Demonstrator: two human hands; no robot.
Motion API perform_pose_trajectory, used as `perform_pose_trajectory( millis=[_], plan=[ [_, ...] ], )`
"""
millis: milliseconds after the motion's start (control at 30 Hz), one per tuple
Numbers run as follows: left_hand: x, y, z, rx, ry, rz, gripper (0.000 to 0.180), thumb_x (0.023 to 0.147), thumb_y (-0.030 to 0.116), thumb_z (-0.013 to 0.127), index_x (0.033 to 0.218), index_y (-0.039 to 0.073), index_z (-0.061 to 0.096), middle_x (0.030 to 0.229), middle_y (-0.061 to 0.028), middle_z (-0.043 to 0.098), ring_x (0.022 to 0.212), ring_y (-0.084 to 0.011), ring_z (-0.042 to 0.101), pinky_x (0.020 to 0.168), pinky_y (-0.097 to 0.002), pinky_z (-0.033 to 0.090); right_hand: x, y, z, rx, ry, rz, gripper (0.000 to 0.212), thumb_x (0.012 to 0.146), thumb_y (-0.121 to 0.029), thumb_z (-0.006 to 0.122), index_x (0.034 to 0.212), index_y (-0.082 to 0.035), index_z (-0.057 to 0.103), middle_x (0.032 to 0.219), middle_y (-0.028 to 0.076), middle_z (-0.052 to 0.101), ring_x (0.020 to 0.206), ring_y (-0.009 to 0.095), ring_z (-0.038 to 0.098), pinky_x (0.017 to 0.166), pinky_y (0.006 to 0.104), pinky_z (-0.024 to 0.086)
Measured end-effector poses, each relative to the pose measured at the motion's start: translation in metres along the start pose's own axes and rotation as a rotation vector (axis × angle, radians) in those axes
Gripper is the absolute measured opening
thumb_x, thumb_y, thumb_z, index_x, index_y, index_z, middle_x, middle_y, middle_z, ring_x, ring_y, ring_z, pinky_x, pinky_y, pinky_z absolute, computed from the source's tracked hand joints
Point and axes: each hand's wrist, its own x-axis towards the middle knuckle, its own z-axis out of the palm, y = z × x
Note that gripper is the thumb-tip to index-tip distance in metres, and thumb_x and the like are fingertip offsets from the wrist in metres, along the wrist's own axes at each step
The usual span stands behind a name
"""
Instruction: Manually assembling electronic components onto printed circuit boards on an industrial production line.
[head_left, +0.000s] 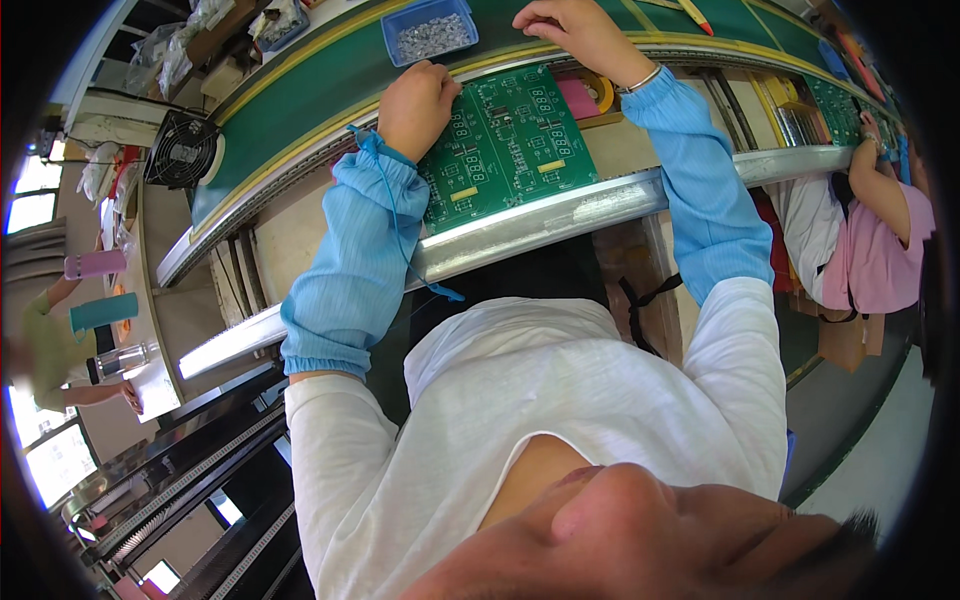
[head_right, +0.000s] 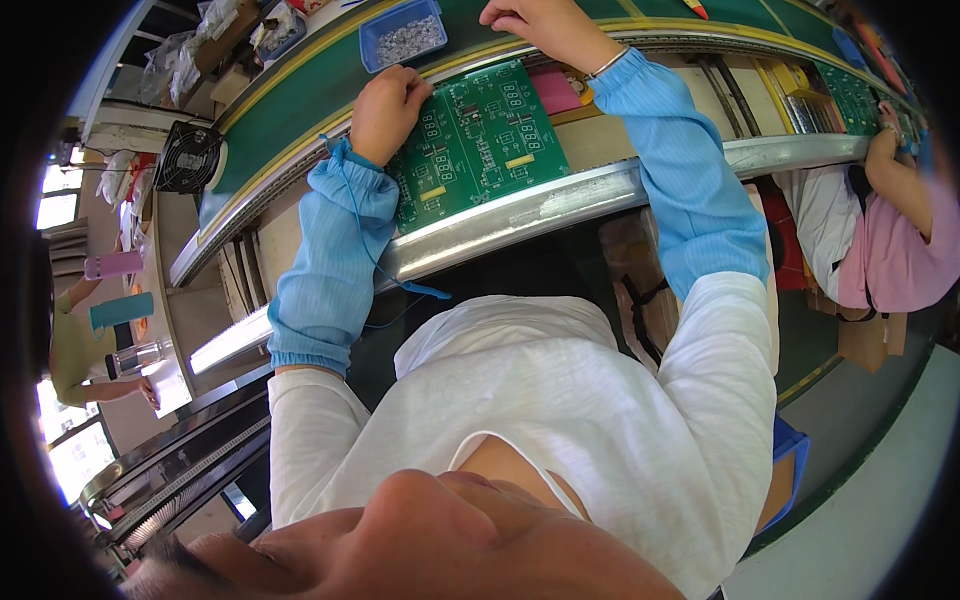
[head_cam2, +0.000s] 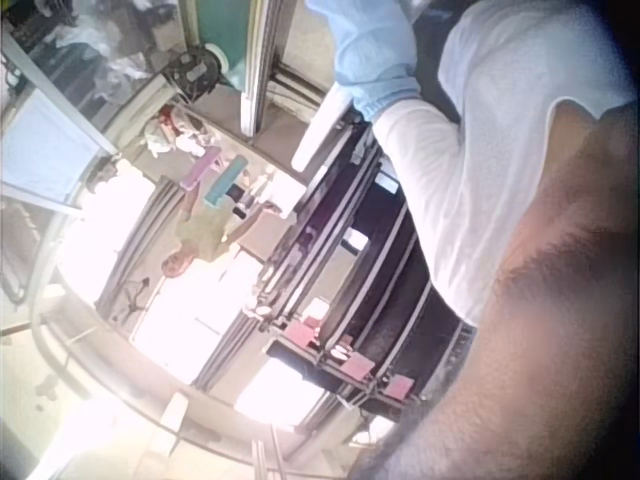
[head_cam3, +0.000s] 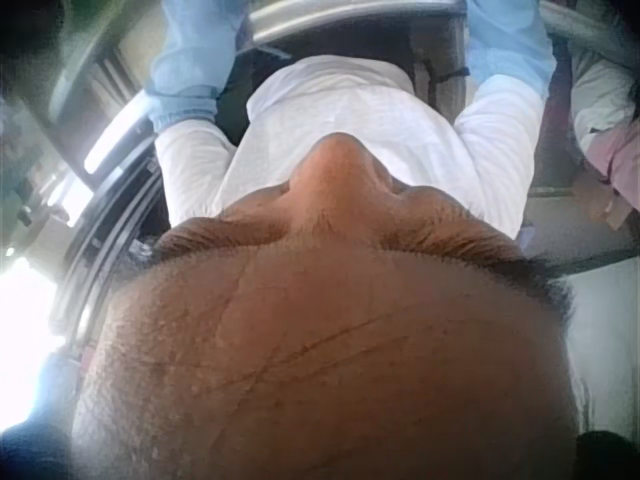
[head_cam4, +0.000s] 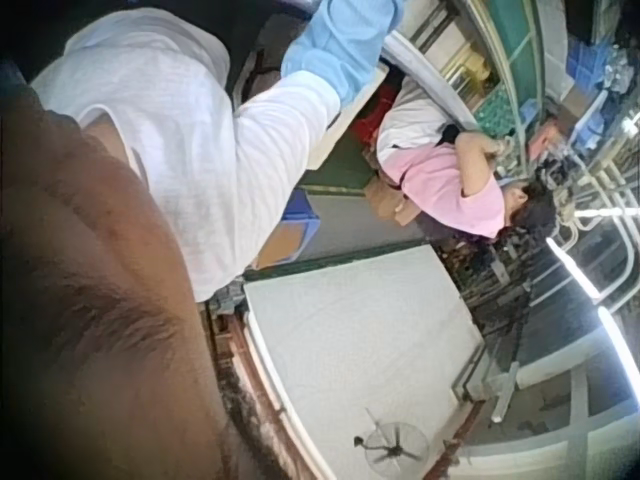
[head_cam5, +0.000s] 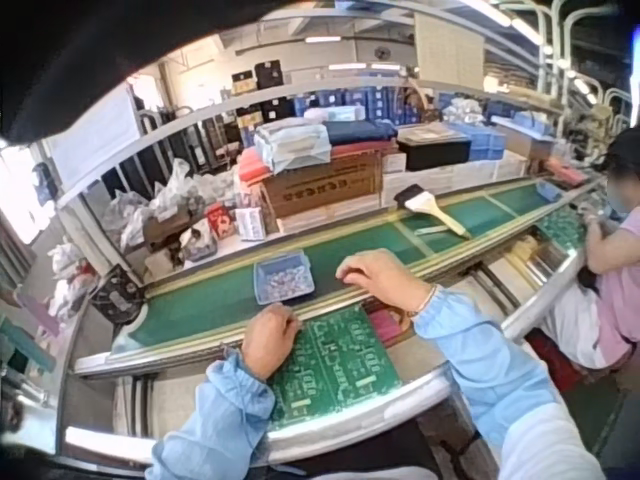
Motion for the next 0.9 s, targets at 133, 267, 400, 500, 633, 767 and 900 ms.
perform_pose_trajectory(
  millis=[133,267,400,500,633,767,900],
  plan=[
    [0.001,0.001,-0.001,0.018,-0.009,0.006,0.018,0.092,0.022,0.068,0.087,0.005,0.070,0.091,-0.0137,0.066,0.086,-0.0373,0.067,0.073,-0.0485,0.054,-0.002,-0.002,-0.003,0.045,0.002,0.012,0.015,0.091,-0.013,0.069,0.100,-0.002,0.071,0.094,0.016,0.073,0.090,0.035,0.071,0.077,0.0405,0.055],
    [0.001,0.009,-0.004,0.074,-0.040,-0.017,0.018,0.091,0.022,0.068,0.087,0.005,0.070,0.091,-0.0134,0.066,0.085,-0.0368,0.067,0.073,-0.0484,0.054,-0.003,-0.007,-0.006,0.117,-0.056,0.106,0.014,0.091,-0.012,0.069,0.100,-0.002,0.070,0.092,0.015,0.074,0.087,0.032,0.072,0.075,0.0384,0.055],
    [0.001,0.008,-0.001,0.088,-0.025,-0.012,0.018,0.091,0.023,0.068,0.087,0.006,0.070,0.091,-0.0130,0.066,0.085,-0.0365,0.067,0.072,-0.0484,0.054,-0.003,-0.009,-0.007,0.124,-0.080,0.141,0.014,0.090,-0.012,0.070,0.100,-0.002,0.070,0.090,0.014,0.074,0.084,0.031,0.072,0.073,0.0382,0.054],
    [0.002,0.002,0.002,0.060,-0.006,0.006,0.017,0.091,0.023,0.068,0.087,0.006,0.070,0.091,-0.0132,0.067,0.085,-0.0369,0.067,0.072,-0.0483,0.054,-0.004,-0.008,-0.008,0.093,-0.072,0.079,0.014,0.089,-0.013,0.070,0.098,-0.003,0.070,0.088,0.014,0.073,0.083,0.031,0.071,0.073,0.0384,0.054],
    [0.003,-0.003,0.003,0.013,-0.007,0.018,0.016,0.091,0.022,0.069,0.087,0.006,0.071,0.091,-0.0138,0.067,0.085,-0.0376,0.067,0.072,-0.0483,0.053,-0.005,-0.004,-0.008,0.099,-0.074,0.085,0.013,0.089,-0.014,0.071,0.096,-0.003,0.069,0.087,0.014,0.073,0.082,0.031,0.071,0.072,0.0388,0.054],
    [0.003,-0.002,0.004,-0.003,0.007,0.034,0.015,0.091,0.022,0.069,0.087,0.007,0.070,0.091,-0.0136,0.066,0.085,-0.0374,0.067,0.072,-0.0482,0.053,-0.005,-0.002,-0.009,0.074,-0.076,0.044,0.013,0.088,-0.014,0.072,0.095,-0.003,0.069,0.088,0.014,0.072,0.083,0.032,0.070,0.071,0.0393,0.054],
    [0.002,0.010,-0.001,0.124,-0.035,0.038,0.014,0.090,0.022,0.070,0.089,0.007,0.069,0.093,-0.0120,0.066,0.084,-0.0358,0.067,0.070,-0.0469,0.054,-0.004,0.000,-0.010,0.013,-0.055,-0.109,0.014,0.088,-0.014,0.072,0.097,-0.003,0.069,0.090,0.015,0.072,0.084,0.034,0.070,0.072,0.0405,0.054]
  ],
)
